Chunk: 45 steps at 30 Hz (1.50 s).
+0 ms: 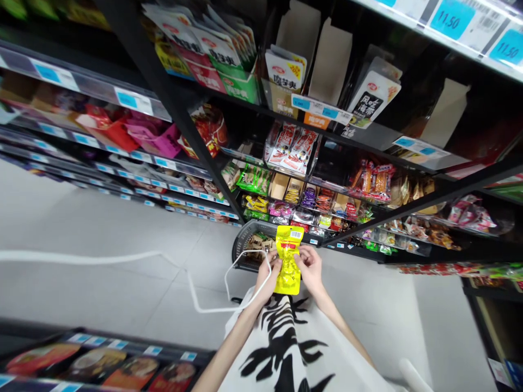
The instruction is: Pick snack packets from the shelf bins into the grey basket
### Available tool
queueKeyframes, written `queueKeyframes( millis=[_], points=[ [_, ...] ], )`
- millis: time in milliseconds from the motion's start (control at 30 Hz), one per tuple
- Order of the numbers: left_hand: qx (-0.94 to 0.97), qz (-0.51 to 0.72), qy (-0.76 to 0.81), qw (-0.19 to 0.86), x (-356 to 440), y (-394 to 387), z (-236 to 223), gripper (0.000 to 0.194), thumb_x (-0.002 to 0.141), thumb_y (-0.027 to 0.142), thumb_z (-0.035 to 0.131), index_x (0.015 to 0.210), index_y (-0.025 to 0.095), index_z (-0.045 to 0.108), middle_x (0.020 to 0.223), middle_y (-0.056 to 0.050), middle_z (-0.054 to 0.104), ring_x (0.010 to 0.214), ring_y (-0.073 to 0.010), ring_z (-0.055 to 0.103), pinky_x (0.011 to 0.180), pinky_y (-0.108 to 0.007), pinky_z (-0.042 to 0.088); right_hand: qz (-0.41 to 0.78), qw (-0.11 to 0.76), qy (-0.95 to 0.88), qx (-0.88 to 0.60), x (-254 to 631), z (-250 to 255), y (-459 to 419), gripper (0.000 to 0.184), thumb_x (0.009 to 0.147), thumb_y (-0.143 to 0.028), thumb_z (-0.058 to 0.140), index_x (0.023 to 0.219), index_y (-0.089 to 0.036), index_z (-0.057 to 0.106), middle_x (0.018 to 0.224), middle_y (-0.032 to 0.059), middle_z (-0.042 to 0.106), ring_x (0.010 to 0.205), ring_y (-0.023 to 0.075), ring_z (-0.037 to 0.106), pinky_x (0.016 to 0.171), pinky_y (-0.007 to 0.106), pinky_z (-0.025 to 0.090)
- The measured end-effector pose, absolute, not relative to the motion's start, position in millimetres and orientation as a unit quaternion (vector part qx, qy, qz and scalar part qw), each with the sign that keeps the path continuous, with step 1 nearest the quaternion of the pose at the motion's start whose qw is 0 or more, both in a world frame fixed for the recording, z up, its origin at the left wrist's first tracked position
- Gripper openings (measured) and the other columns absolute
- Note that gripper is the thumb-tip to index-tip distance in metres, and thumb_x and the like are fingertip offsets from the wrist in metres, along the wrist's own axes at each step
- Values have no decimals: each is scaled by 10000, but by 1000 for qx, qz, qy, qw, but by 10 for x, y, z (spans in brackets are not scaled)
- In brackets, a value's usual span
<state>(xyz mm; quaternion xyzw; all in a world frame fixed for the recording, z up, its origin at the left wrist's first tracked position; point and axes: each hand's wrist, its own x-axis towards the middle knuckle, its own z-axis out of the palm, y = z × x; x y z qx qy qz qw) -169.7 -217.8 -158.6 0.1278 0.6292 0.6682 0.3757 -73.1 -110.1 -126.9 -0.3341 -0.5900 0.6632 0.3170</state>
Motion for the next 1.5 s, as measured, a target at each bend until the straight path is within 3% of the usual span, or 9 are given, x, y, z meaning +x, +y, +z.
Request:
queueKeyframes(
  millis=[200, 500, 733, 967, 1300, 1500],
  points=[
    [118, 674, 619, 386, -1687, -2190, -1627, 610, 804, 635, 646, 1196, 172, 579, 956, -87, 741, 843, -248, 717, 806, -379, 562, 676, 315, -566, -351, -772, -1307, -1132, 263, 777, -378, 770, 917, -219, 616, 663, -33, 605, 561, 126, 470, 554, 247, 372],
    [113, 678, 616, 384, -1733, -2212, -1590, 626, 785, 660, 652, 1178, 176, 588, 965, -92, 754, 849, -258, 729, 814, -393, 569, 722, 290, -530, -338, -838, -1232, -1154, 306, 793, -371, 747, 1019, -245, 583, 832, 7, 711, 692, 175, 626, 619, 266, 459],
    [135, 684, 609, 379, -1762, -2214, -1570, 589, 802, 616, 662, 1178, 169, 593, 1000, -112, 759, 895, -267, 733, 835, -401, 572, 707, 314, -547, -321, -849, -1223, -1144, 310, 789, -377, 781, 989, -241, 589, 695, -34, 627, 560, 133, 513, 564, 249, 423],
    [144, 687, 600, 384, -1766, -2196, -1550, 567, 811, 628, 650, 1168, 189, 599, 1053, -114, 758, 931, -258, 732, 839, -387, 581, 719, 320, -516, -339, -891, -1167, -1182, 321, 798, -423, 761, 954, -248, 541, 768, -14, 665, 630, 155, 582, 605, 262, 467],
    [129, 685, 600, 392, -1763, -2167, -1591, 577, 791, 632, 666, 1166, 199, 598, 1022, -104, 757, 941, -266, 725, 866, -414, 574, 722, 337, -485, -359, -907, -1182, -1194, 300, 769, -338, 782, 927, -241, 546, 710, -45, 627, 578, 121, 501, 582, 231, 396],
    [142, 685, 598, 390, -1782, -2155, -1645, 574, 793, 657, 655, 1143, 203, 625, 1144, -130, 728, 1044, -296, 702, 946, -467, 543, 697, 355, -507, -361, -905, -1297, -1187, 279, 795, -341, 766, 931, -230, 550, 670, -56, 591, 548, 105, 456, 545, 218, 350]
  ],
)
